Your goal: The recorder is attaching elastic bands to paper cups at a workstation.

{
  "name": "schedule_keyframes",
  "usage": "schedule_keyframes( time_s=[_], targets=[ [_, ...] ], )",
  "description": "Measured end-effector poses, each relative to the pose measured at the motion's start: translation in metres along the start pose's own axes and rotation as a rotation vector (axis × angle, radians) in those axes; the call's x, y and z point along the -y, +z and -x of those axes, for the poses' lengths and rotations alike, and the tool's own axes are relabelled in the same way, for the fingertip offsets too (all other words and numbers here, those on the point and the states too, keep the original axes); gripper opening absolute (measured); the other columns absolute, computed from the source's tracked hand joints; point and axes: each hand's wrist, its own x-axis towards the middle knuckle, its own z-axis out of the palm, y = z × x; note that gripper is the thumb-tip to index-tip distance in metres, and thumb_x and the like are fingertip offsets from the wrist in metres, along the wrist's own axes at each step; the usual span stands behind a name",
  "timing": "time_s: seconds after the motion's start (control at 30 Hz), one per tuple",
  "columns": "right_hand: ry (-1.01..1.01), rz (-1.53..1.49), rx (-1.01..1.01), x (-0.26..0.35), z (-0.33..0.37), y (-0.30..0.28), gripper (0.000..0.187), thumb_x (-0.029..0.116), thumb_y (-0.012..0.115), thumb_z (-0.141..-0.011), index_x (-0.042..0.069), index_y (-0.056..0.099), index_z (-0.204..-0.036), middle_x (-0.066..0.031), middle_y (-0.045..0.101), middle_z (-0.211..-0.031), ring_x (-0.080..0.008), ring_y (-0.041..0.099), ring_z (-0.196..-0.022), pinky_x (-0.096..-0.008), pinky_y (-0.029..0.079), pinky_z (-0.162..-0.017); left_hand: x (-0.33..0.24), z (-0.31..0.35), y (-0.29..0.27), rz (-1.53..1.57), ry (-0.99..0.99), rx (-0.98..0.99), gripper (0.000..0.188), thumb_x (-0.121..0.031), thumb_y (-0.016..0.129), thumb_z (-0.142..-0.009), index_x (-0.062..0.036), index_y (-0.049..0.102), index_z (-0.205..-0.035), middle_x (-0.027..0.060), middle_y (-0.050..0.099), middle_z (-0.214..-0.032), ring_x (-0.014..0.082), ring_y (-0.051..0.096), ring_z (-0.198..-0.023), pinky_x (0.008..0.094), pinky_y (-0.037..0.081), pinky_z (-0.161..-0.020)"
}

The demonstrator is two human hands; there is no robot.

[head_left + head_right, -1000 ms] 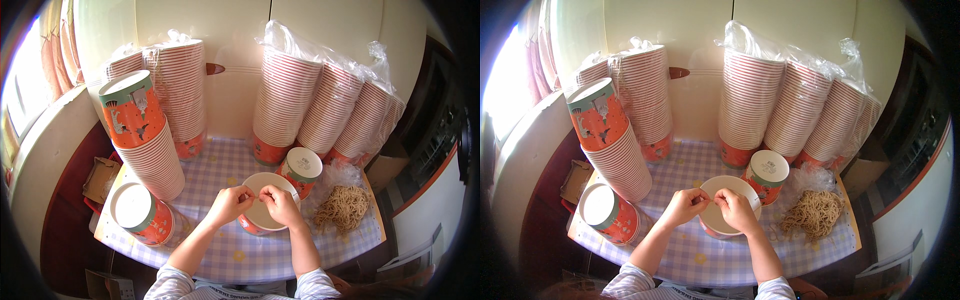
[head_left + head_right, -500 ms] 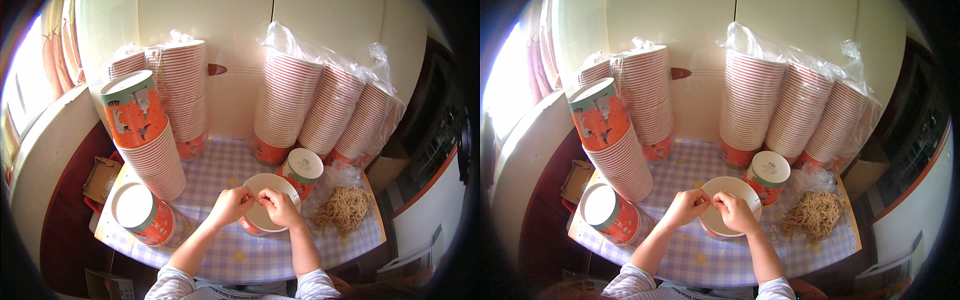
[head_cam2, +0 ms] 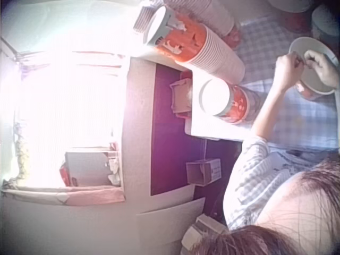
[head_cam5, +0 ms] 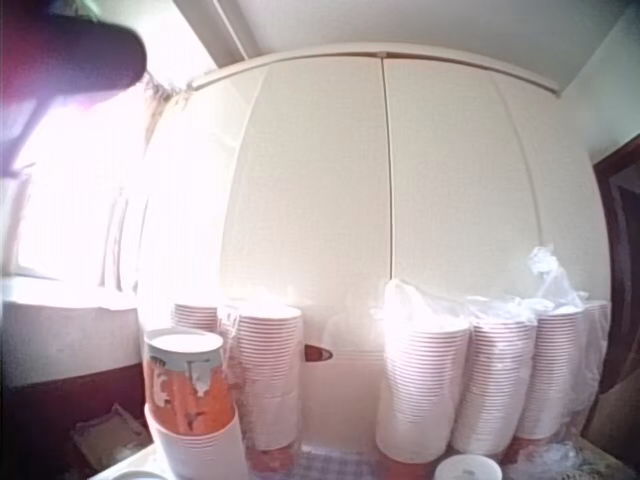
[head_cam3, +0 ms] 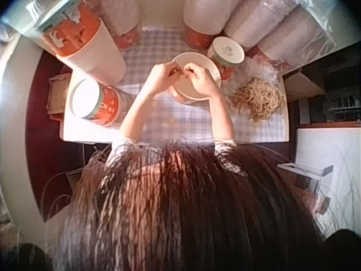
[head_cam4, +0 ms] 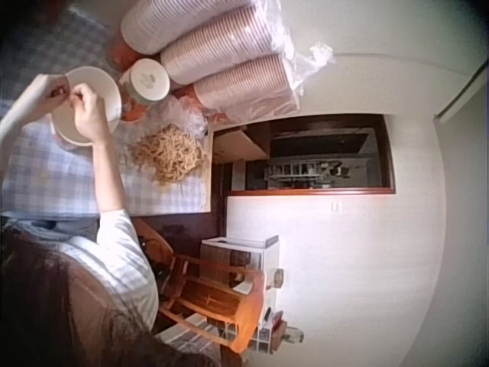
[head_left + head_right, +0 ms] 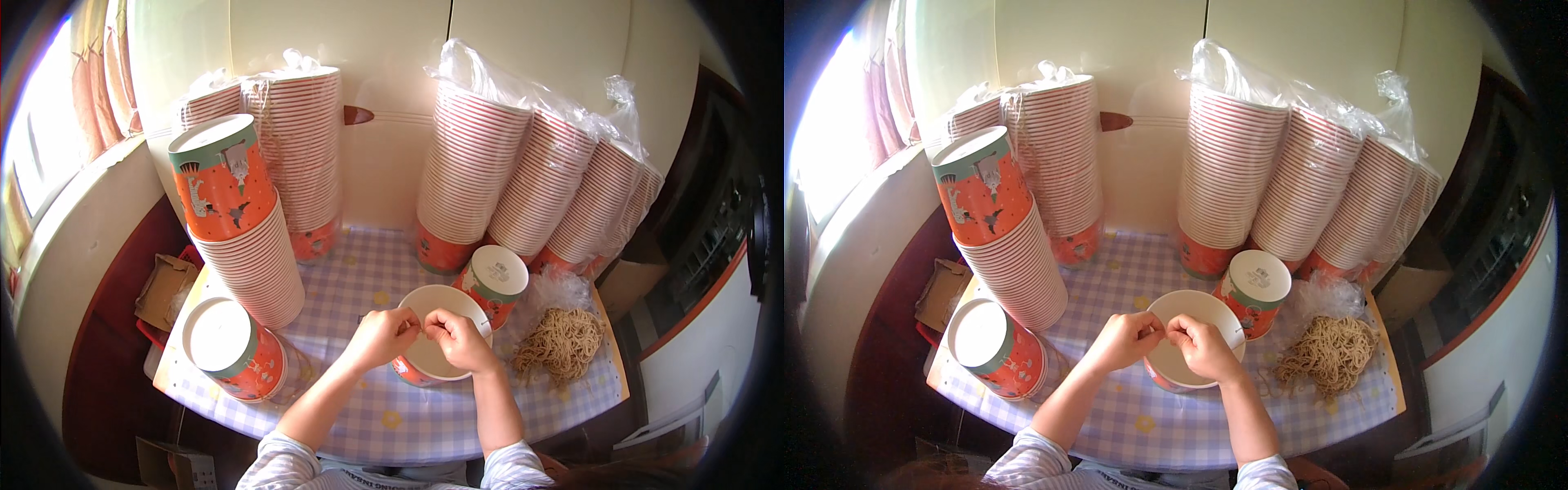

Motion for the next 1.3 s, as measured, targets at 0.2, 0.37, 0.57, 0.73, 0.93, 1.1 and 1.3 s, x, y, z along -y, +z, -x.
schedule_keyframes(
  time_s=[0.2, 0.37, 0.57, 0.73, 0.93, 1.1, 1.3],
  targets=[
    [0.056, 0.011, -0.051, 0.003, 0.000, -0.004, 0.006, 0.005, 0.057, -0.085, -0.001, 0.057, -0.087, -0.0074, 0.063, -0.076, -0.0116, 0.058, -0.071, -0.0273, 0.047, -0.064, 0.000, -0.001, -0.011, 0.008, 0.008, 0.117, 0.016, -0.015, 0.061, -0.074, -0.0058, 0.064, -0.086, 0.0098, 0.064, -0.077, 0.0221, 0.062, -0.067, 0.0312, 0.049, -0.061],
    [-0.016, -0.088, -0.114, 0.004, -0.001, -0.002, 0.013, 0.003, 0.058, -0.084, 0.000, 0.054, -0.096, -0.0087, 0.063, -0.081, -0.0139, 0.061, -0.074, -0.0273, 0.049, -0.067, -0.005, 0.001, -0.016, -0.004, -0.002, 0.094, 0.020, -0.019, 0.065, -0.072, -0.0066, 0.066, -0.088, 0.0090, 0.061, -0.084, 0.0202, 0.058, -0.068, 0.0296, 0.048, -0.063],
    [0.009, -0.055, -0.078, 0.010, 0.003, -0.003, 0.021, 0.000, 0.056, -0.084, 0.001, 0.048, -0.103, -0.0098, 0.063, -0.082, -0.0160, 0.063, -0.077, -0.0274, 0.049, -0.068, -0.009, 0.003, -0.009, 0.021, 0.051, 0.045, 0.021, -0.018, 0.071, -0.069, -0.0052, 0.065, -0.085, 0.0070, 0.060, -0.080, 0.0176, 0.055, -0.064, 0.0285, 0.047, -0.060],
    [-0.071, -0.044, -0.111, 0.014, 0.005, -0.002, 0.019, -0.003, 0.053, -0.084, 0.001, 0.047, -0.101, -0.0112, 0.062, -0.082, -0.0162, 0.063, -0.077, -0.0277, 0.049, -0.069, -0.013, 0.003, -0.011, -0.012, 0.029, 0.042, 0.015, -0.014, 0.070, -0.071, -0.0040, 0.064, -0.081, 0.0071, 0.059, -0.077, 0.0190, 0.057, -0.064, 0.0288, 0.047, -0.059],
    [-0.113, -0.142, -0.145, 0.018, 0.007, 0.009, 0.016, -0.005, 0.053, -0.083, 0.002, 0.043, -0.094, -0.0079, 0.058, -0.080, -0.0134, 0.059, -0.076, -0.0266, 0.048, -0.071, -0.013, 0.007, -0.012, -0.119, 0.217, -0.099, 0.016, -0.014, 0.074, -0.070, -0.0036, 0.062, -0.073, 0.0054, 0.057, -0.071, 0.0168, 0.056, -0.058, 0.0270, 0.044, -0.052],
    [-0.112, -0.183, -0.096, 0.017, 0.009, 0.012, 0.021, -0.010, 0.052, -0.082, 0.003, 0.041, -0.094, -0.0041, 0.052, -0.082, -0.0083, 0.053, -0.077, -0.0218, 0.045, -0.072, -0.020, 0.014, -0.017, -0.250, 0.199, -0.067, 0.012, -0.015, 0.070, -0.070, -0.0063, 0.062, -0.073, 0.0049, 0.059, -0.075, 0.0227, 0.060, -0.066, 0.0312, 0.048, -0.057],
    [-0.092, -0.200, -0.079, 0.023, 0.011, 0.014, 0.020, -0.010, 0.052, -0.082, 0.003, 0.042, -0.094, -0.0044, 0.052, -0.083, -0.0083, 0.053, -0.079, -0.0222, 0.045, -0.073, -0.026, 0.021, -0.021, -0.344, 0.200, -0.053, 0.009, -0.014, 0.066, -0.071, -0.0076, 0.059, -0.070, 0.0032, 0.058, -0.075, 0.0234, 0.060, -0.068, 0.0325, 0.049, -0.059]
  ],
)
